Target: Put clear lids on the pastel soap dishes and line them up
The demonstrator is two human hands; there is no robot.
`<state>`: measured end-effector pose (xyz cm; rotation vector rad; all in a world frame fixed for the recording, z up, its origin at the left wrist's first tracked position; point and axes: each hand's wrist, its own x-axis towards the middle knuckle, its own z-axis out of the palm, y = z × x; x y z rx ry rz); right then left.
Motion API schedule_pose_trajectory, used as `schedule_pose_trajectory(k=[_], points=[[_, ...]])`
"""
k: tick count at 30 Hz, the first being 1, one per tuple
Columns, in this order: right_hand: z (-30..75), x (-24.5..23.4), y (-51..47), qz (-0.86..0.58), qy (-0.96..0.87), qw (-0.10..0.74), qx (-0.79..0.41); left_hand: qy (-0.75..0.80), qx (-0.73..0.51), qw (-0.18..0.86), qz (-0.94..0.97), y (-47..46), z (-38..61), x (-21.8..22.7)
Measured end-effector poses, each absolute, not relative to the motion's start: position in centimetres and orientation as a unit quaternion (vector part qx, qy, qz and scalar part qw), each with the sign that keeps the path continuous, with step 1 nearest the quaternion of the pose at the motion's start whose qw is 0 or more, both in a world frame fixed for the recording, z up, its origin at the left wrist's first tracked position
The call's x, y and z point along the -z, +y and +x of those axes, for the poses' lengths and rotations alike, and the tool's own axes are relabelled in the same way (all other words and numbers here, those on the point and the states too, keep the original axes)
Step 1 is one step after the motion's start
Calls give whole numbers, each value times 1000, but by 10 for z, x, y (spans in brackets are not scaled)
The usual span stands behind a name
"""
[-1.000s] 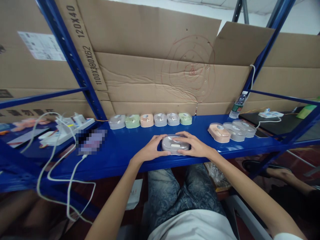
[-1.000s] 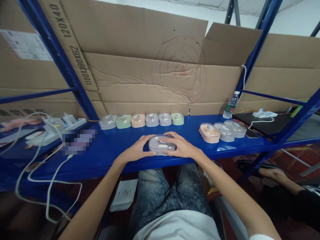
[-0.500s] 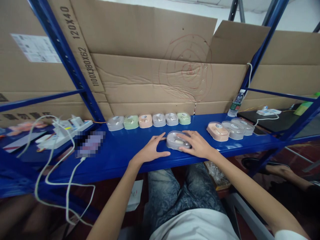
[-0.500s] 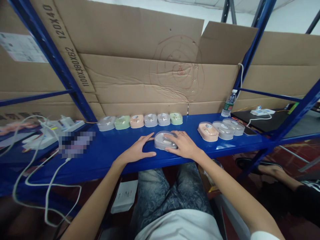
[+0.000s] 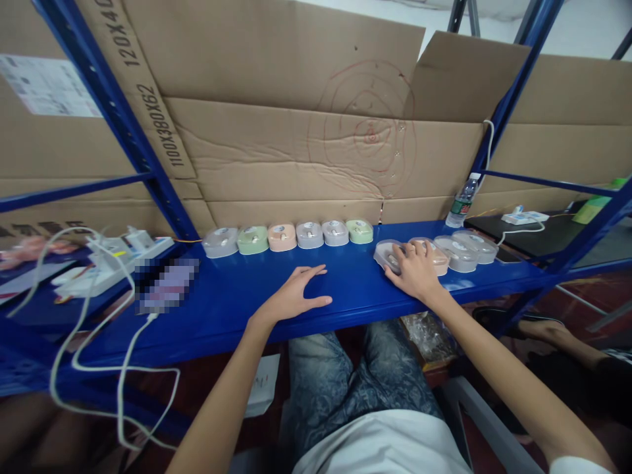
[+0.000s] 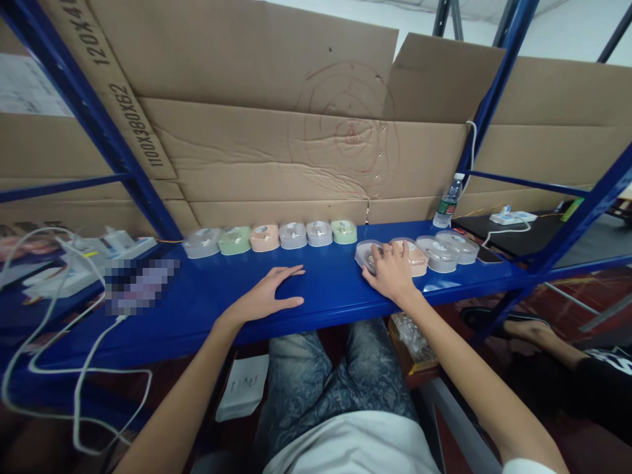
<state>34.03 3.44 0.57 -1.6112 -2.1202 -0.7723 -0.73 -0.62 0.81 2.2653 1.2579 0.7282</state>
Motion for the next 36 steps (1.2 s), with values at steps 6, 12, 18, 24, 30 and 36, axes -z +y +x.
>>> schedule_pose_trajectory(k=[6,12,18,24,30,36], points=[[339,-6,35,-601,-723,187,284,460,-258,225,820,-6,-7,-8],[341,-3,39,-595,-717,197,305,456,-261,219,822,-4,-7,-7],[342,-2,42,-600,-720,188,295,458,-262,219,821,-5,-6,-8],[351,-4,34,-599,-723,221,264,459,-264,218,820,-5,-6,-8],[371,-2,19,-611,-718,202,266,457,-260,217,822,-4,-7,-7],[369,1,54,-640,-711,163,240,458,-264,219,820,-4,-8,-6]])
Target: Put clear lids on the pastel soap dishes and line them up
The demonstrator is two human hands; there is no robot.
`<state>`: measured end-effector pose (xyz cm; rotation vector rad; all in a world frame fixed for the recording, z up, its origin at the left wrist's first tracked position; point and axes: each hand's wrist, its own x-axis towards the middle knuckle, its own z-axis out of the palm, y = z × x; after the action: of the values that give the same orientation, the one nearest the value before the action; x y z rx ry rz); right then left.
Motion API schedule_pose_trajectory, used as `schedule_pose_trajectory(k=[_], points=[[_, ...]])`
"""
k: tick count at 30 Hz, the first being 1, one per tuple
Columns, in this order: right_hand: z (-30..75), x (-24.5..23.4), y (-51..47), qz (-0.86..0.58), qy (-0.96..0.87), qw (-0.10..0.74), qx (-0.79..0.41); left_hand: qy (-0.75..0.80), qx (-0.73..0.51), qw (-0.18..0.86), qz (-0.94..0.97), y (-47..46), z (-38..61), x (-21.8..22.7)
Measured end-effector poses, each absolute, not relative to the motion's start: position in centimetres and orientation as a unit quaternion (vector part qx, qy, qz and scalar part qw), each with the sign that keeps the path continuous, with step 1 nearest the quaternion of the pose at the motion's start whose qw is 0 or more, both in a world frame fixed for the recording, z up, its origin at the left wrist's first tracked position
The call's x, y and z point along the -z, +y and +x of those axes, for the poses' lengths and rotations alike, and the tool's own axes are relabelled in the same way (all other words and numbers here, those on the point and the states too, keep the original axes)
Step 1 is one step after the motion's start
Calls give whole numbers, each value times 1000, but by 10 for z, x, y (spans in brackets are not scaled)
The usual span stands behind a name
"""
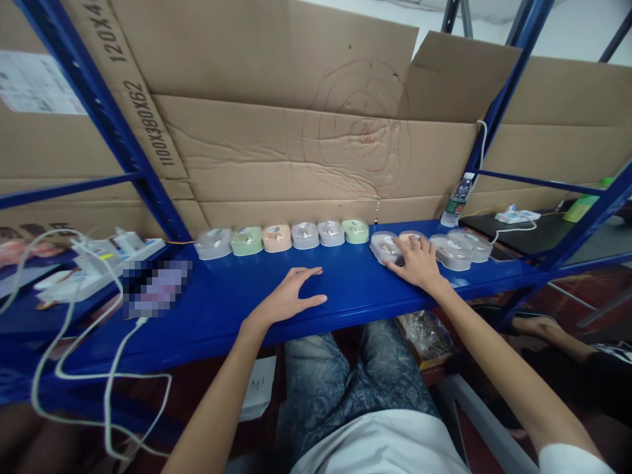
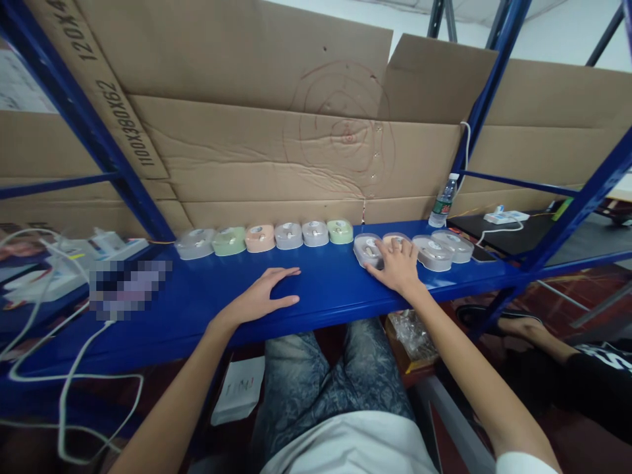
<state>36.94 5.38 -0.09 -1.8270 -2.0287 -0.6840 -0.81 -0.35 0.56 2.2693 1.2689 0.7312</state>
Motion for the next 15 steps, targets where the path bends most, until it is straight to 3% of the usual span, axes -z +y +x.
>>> schedule_pose_trajectory(k=[15], points=[[356,-20,189,-735,-662,71,129,461,-262,216,820,-2,-9,-2]])
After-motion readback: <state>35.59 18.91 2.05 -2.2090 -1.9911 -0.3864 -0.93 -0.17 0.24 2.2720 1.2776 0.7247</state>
